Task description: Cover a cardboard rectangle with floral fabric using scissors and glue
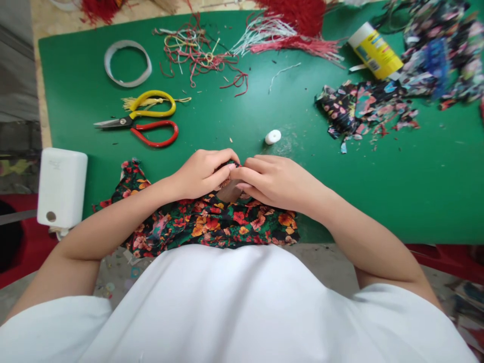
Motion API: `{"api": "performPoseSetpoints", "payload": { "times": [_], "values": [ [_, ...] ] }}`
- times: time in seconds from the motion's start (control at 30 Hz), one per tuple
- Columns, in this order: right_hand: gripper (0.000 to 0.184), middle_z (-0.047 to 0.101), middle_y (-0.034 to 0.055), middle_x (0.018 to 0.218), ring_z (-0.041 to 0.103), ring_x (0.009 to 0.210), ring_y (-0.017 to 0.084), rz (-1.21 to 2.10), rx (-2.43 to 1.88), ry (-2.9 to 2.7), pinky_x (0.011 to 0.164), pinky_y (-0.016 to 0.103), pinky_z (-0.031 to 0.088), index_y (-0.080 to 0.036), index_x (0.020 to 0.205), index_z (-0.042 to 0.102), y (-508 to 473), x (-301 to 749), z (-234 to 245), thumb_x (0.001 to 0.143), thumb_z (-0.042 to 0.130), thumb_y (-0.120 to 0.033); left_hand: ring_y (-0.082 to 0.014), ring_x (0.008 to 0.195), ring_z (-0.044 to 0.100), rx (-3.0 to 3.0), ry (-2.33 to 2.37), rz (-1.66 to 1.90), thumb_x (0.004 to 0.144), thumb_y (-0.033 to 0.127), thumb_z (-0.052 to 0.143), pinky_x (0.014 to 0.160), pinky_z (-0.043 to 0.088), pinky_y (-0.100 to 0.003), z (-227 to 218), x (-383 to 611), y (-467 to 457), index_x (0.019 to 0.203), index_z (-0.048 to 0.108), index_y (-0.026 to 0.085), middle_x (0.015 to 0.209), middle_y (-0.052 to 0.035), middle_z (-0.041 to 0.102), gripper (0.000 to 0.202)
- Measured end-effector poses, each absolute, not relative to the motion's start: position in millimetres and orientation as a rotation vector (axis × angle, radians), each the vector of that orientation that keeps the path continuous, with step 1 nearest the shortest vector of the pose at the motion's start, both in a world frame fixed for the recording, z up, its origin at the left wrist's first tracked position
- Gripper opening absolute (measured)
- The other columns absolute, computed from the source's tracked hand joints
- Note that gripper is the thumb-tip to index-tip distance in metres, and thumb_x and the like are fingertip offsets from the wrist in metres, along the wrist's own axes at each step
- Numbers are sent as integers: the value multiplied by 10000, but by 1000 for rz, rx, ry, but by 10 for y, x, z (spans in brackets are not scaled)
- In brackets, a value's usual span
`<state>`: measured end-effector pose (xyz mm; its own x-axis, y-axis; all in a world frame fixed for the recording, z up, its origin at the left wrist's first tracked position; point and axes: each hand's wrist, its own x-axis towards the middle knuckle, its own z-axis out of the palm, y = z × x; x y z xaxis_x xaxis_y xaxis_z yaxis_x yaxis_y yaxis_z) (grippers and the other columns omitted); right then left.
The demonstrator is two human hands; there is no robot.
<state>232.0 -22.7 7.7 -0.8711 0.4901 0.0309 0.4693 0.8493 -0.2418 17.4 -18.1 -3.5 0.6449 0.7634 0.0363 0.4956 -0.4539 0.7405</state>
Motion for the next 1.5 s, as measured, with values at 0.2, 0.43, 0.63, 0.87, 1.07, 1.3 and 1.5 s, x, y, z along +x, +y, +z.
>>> {"api": "performPoseSetpoints", "payload": {
  "times": [0.2, 0.43, 0.63, 0.87, 1.07, 1.3, 1.5],
  "values": [
    [223, 610, 52, 833, 507, 742, 169, 362, -766, -2929, 662, 276, 331, -188, 1125, 572, -230, 2319, 72, 989, 419, -274, -123, 729, 646, 2146, 967, 453, 949, 249, 389, 684, 436, -209, -26, 173, -178, 961, 609, 153, 798, -18, 704, 240],
    [214, 604, 45, 827, 508, 740, 168, 342, -761, -2936, 659, 273, 325, -191, 1126, 569, -231, 2324, 72, 988, 430, -278, -127, 759, 654, 2148, 963, 457, 948, 241, 391, 702, 442, -211, -21, 175, -182, 959, 607, 148, 821, -26, 708, 235],
    [230, 611, 51, 837, 511, 746, 170, 353, -767, -2942, 666, 276, 333, -190, 1143, 566, -229, 2325, 79, 988, 421, -280, -130, 774, 657, 2142, 974, 437, 948, 247, 382, 705, 443, -210, -14, 178, -182, 962, 607, 153, 843, -29, 715, 244],
    [242, 616, 55, 850, 520, 757, 172, 353, -763, -2954, 669, 277, 340, -187, 1164, 558, -228, 2324, 80, 992, 417, -282, -123, 754, 648, 2151, 966, 459, 947, 239, 392, 697, 434, -207, -19, 177, -185, 953, 612, 147, 844, -28, 715, 239],
    [233, 612, 57, 850, 507, 751, 172, 366, -763, -2948, 663, 278, 329, -187, 1153, 557, -228, 2324, 82, 990, 416, -275, -128, 749, 645, 2147, 973, 449, 943, 238, 395, 701, 437, -212, -23, 176, -187, 956, 612, 152, 825, -24, 712, 234],
    [246, 607, 55, 847, 511, 754, 176, 346, -762, -2962, 657, 279, 328, -188, 1172, 549, -226, 2323, 77, 994, 413, -287, -118, 719, 646, 2108, 964, 439, 945, 253, 420, 668, 427, -202, 2, 172, -171, 941, 615, 153, 806, -15, 716, 219],
    [303, 600, 53, 833, 495, 728, 170, 347, -726, -2926, 638, 277, 315, -184, 1233, 522, -223, 2340, 69, 1014, 361, -318, -76, 494, 580, 1893, 951, 422, 952, 298, 453, 541, 396, -176, 57, 168, -170, 936, 613, 155, 601, 44, 652, 215]
  ]
}}
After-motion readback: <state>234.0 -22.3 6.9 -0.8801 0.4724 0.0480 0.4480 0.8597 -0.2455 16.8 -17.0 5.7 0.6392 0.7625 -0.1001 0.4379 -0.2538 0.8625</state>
